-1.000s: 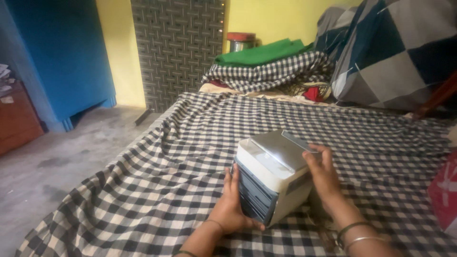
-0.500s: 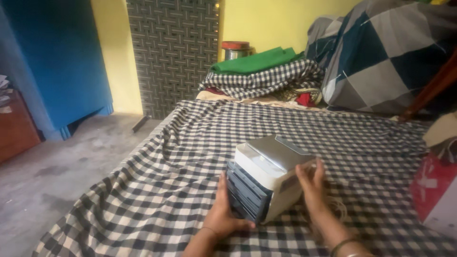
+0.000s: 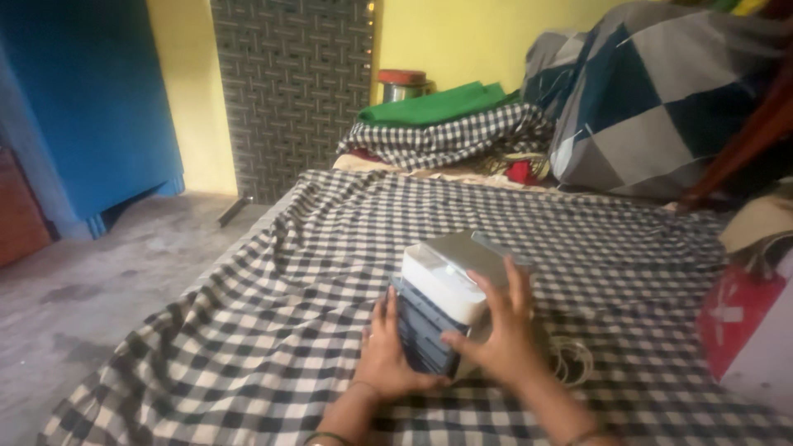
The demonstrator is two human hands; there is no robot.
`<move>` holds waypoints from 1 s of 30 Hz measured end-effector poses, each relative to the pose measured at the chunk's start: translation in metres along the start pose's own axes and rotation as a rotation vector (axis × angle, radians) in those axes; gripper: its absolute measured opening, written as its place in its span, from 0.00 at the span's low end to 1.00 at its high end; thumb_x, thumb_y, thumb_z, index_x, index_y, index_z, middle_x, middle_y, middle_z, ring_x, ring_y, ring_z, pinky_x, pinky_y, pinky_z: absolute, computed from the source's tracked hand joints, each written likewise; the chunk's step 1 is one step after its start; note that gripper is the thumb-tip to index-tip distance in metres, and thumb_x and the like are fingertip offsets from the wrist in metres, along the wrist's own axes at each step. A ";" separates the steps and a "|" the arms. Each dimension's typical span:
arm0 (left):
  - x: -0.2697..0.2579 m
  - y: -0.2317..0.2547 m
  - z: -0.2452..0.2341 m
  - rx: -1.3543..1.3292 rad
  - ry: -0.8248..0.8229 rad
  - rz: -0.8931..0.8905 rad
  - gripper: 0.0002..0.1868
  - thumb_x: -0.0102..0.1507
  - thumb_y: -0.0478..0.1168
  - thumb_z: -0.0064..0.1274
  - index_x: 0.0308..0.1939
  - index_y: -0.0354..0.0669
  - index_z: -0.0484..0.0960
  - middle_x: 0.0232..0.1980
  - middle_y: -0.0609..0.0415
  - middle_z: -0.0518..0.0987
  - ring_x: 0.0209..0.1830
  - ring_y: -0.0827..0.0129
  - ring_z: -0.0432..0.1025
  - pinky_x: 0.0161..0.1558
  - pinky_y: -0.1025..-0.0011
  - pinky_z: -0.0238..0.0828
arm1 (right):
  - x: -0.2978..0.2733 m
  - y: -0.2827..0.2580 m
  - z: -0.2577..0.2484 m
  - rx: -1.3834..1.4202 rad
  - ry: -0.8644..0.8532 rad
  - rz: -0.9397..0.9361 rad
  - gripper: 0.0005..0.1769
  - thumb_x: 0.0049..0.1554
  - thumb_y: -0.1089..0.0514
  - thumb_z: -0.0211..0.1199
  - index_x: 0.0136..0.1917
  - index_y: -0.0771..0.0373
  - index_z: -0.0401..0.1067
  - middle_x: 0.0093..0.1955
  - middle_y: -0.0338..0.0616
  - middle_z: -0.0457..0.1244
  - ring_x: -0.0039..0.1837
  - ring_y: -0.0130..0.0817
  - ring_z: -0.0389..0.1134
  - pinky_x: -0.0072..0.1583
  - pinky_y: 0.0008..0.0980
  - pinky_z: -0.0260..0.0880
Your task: The person assembles a small white and gray electronic device on a bed. They place a black internal component into the white housing, then attach a gray vented front panel, aligning and pressing it into place. The device remains on the bed; it is not powered on in the clip.
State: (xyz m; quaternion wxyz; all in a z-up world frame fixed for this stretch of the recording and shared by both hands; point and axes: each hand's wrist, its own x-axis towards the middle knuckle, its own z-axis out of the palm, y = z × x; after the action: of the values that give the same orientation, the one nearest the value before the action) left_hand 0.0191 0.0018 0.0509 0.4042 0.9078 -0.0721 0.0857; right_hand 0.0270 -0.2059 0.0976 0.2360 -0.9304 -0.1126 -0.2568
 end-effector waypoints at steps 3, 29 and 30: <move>-0.004 -0.005 0.003 -0.084 0.104 0.053 0.84 0.37 0.58 0.76 0.81 0.48 0.29 0.81 0.42 0.49 0.81 0.49 0.49 0.78 0.45 0.38 | 0.017 0.010 -0.010 -0.087 -0.116 -0.068 0.38 0.40 0.35 0.79 0.58 0.50 0.70 0.84 0.41 0.42 0.86 0.57 0.26 0.77 0.64 0.44; 0.043 -0.065 0.060 -0.705 0.190 0.029 0.44 0.62 0.57 0.53 0.77 0.43 0.57 0.78 0.42 0.62 0.79 0.56 0.56 0.75 0.62 0.52 | 0.029 0.178 0.047 0.641 0.096 0.402 0.50 0.49 0.77 0.48 0.81 0.56 0.41 0.73 0.49 0.59 0.73 0.42 0.61 0.69 0.39 0.64; 0.047 -0.064 0.064 -0.706 0.212 0.039 0.43 0.64 0.58 0.49 0.78 0.44 0.56 0.79 0.42 0.61 0.80 0.56 0.55 0.75 0.62 0.52 | 0.028 0.178 0.050 0.674 0.043 0.468 0.45 0.54 0.74 0.45 0.82 0.56 0.39 0.75 0.48 0.57 0.74 0.41 0.59 0.70 0.39 0.62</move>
State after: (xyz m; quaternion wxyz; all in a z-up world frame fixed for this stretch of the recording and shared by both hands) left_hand 0.0841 -0.0061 -0.0272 0.6959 0.6970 -0.0723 0.1569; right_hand 0.1307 -0.3325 0.0062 0.5820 -0.7959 0.0293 -0.1642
